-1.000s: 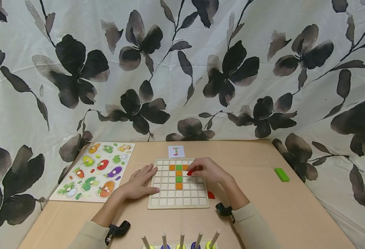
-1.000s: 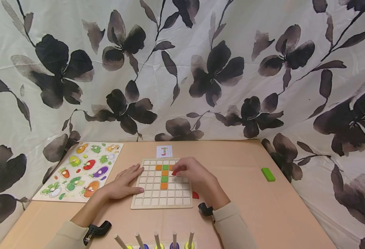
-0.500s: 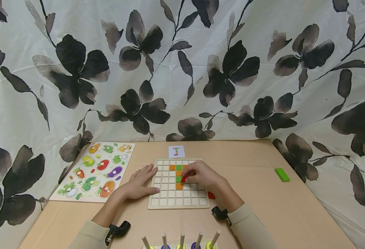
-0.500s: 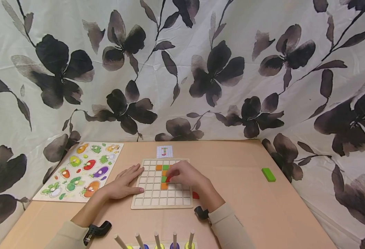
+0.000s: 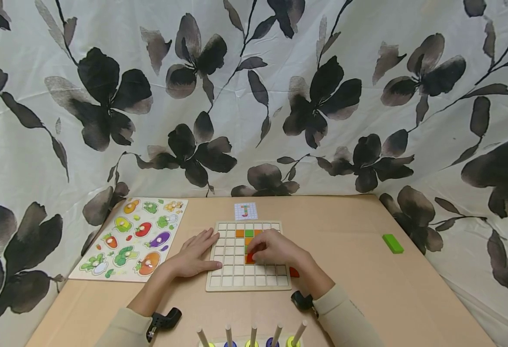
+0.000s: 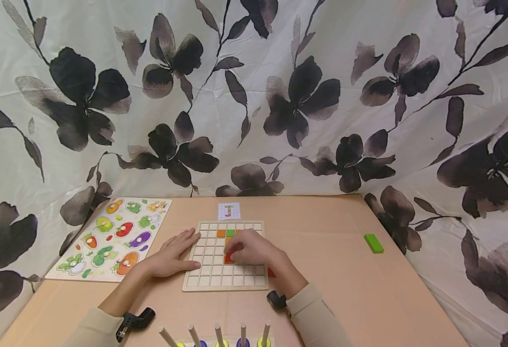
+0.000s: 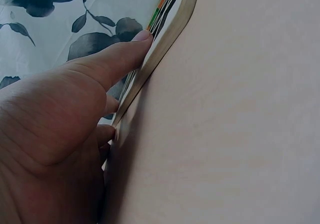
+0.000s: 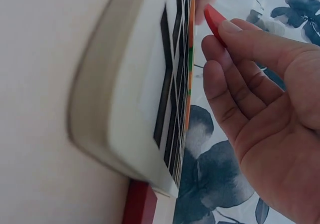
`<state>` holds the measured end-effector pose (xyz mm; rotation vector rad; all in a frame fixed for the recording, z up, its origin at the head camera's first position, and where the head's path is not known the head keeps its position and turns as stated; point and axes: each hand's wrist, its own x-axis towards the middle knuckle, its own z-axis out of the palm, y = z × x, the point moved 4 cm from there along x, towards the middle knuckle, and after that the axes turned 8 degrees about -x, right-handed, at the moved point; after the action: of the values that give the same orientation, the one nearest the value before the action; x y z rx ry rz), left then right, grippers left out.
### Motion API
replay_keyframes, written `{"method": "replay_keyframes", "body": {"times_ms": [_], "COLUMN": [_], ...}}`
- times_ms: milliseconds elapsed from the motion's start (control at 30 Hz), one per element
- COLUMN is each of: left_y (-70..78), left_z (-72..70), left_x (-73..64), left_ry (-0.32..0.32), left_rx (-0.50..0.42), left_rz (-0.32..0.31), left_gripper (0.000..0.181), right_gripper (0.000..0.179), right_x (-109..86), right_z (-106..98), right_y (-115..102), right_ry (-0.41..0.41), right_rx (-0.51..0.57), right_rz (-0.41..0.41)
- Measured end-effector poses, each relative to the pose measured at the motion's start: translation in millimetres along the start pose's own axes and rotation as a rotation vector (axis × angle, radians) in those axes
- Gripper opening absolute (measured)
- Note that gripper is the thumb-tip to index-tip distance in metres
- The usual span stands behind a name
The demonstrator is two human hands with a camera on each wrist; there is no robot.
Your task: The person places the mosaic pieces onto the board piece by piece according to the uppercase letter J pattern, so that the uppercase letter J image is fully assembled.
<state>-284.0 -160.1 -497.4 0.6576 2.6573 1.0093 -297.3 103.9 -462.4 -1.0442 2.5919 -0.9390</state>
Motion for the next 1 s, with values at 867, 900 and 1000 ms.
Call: {"method": "replay_keyframes", "body": {"times_ms": [867, 900, 1000], "left_y": [0.0, -0.2, -0.8], "left_z": [0.4, 0.5, 0.8], "left_x": [-0.3, -0.2, 0.0], "left_ry": [0.001, 0.001, 0.001], "left_rx": [-0.008, -0.008, -0.008], "left_rz": [-0.005, -0.006, -0.008], "left_gripper": [0.095, 0.095, 0.095], "right_gripper": [0.016, 0.016, 0.015], "right_x": [-1.0, -0.9, -0.7], "right_z": [10, 10, 12], "right_y": [-12, -12, -13], "right_ry": [-0.140, -0.144, -0.159], "right_rx": [-0.016, -0.014, -0.008], "right_rz": [0.037, 0.036, 0.022]}}
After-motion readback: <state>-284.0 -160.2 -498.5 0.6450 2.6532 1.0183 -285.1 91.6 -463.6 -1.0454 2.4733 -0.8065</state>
